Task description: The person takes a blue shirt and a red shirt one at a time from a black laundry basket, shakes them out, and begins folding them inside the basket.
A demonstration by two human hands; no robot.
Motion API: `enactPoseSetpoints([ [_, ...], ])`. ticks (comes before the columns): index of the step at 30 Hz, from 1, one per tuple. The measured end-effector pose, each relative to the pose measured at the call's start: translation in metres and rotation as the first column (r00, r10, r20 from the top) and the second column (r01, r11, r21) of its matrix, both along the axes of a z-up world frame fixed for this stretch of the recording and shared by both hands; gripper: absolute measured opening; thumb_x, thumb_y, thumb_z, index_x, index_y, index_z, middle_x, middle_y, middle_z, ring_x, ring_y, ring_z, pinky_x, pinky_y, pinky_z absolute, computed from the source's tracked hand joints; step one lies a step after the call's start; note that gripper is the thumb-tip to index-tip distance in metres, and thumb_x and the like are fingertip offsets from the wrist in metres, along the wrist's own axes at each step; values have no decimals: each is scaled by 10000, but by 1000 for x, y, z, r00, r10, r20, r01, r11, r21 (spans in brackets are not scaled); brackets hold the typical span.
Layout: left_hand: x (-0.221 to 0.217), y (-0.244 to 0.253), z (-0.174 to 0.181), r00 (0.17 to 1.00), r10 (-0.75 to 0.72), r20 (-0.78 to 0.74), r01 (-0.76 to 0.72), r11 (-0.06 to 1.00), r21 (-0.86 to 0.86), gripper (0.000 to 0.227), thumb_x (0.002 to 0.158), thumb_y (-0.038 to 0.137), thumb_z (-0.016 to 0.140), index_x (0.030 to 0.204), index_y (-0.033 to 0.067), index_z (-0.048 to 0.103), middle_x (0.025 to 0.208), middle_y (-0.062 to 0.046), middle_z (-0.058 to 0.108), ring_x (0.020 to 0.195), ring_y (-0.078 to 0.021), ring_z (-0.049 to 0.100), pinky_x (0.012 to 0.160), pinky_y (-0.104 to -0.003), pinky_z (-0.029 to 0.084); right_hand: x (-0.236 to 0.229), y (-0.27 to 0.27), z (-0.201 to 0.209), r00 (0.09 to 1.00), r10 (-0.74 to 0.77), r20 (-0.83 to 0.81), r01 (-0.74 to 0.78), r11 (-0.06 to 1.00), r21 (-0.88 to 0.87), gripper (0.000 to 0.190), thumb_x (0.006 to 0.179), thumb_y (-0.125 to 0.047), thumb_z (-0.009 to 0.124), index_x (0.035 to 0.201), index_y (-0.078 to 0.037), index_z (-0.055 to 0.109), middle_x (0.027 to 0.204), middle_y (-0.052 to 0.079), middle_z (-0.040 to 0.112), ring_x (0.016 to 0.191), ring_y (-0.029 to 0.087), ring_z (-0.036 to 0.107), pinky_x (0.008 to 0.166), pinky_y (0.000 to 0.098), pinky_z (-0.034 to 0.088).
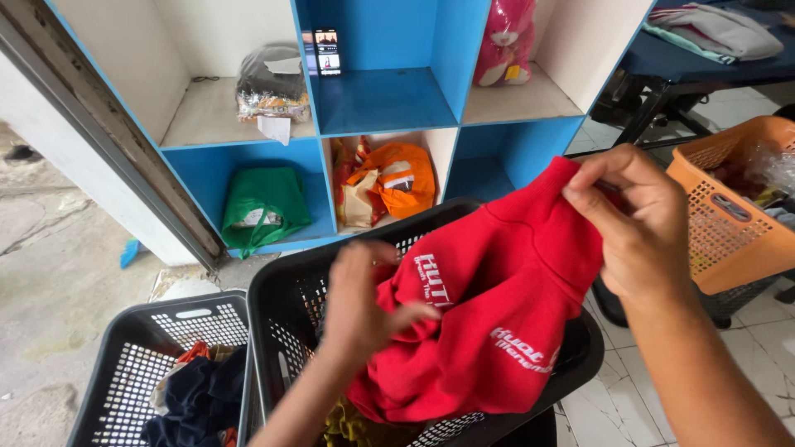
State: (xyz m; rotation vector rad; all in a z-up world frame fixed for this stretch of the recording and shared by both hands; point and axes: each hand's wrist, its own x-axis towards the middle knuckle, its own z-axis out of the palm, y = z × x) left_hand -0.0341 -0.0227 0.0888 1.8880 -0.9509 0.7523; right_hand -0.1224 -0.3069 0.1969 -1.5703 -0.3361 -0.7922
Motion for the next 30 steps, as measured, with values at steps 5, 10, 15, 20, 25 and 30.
enactPoseSetpoints([
  [5, 0, -48, -28, 862, -105, -496, 151, 987, 54, 234, 940, 296, 634, 1088, 115, 647, 1034, -15, 726, 983, -199, 705, 857, -326, 533, 15, -17, -10, 992, -118, 40, 121, 989, -81, 96, 1051, 21, 686, 1058, -46, 617, 1054, 52, 699, 960, 82, 636, 957, 226, 508],
  [10, 31, -39, -42, 358, -417, -835, 101, 907, -409, 292, 1103, 279, 584, 1100, -8, 637, 1067, -184, 646, 991, -309, 588, 912, -367, 503, 21, -27, -19, 617, -652, 441, 595, 20, -803, 86, 938, -33, 722, 975, -98, 677, 1284, 97, 666, 1175, 312, 582, 954, 412, 462],
  [15, 26, -44, -39, -6, -799, -601, -155, 594, -789, 378, 995, 245, 588, 1264, -15, 642, 1190, -107, 725, 1089, -176, 689, 983, -320, 531, -4, 35, -73, 835, -528, 157, 492, 585, -645, 337, 901, -165, 755, 1187, -39, 629, 1313, 126, 587, 1281, 330, 537, 1102, 475, 424],
  [20, 25, -20, -59, 13, -886, -464, -255, 446, -858, 329, 997, 236, 561, 1224, 14, 645, 1167, -125, 717, 1048, -222, 694, 941, -370, 563, -6, 109, -132, 902, -432, -19, 269, 595, -757, 371, 659, -250, 892, 893, -67, 670, 1278, 128, 552, 1237, 395, 499, 1011, 522, 408],
  [25, 23, -2, -78, 28, -902, -431, -375, 390, -841, 333, 1028, 289, 564, 1207, 18, 638, 1178, -127, 704, 1046, -227, 680, 938, -376, 557, 2, 121, -168, 844, -532, -64, 226, 462, -858, 206, 664, -133, 838, 828, -98, 718, 1385, 106, 515, 1340, 404, 436, 1004, 529, 399],
  [30, 24, 10, -68, 629, -377, -680, 31, 886, -463, 542, 994, 333, 588, 1452, 69, 469, 1358, -155, 592, 1216, -258, 565, 1051, -371, 441, 11, 104, -169, 901, -398, -175, 255, 810, -528, 211, 822, -129, 767, 977, -14, 683, 1297, 98, 547, 1284, 285, 501, 1075, 415, 404],
])
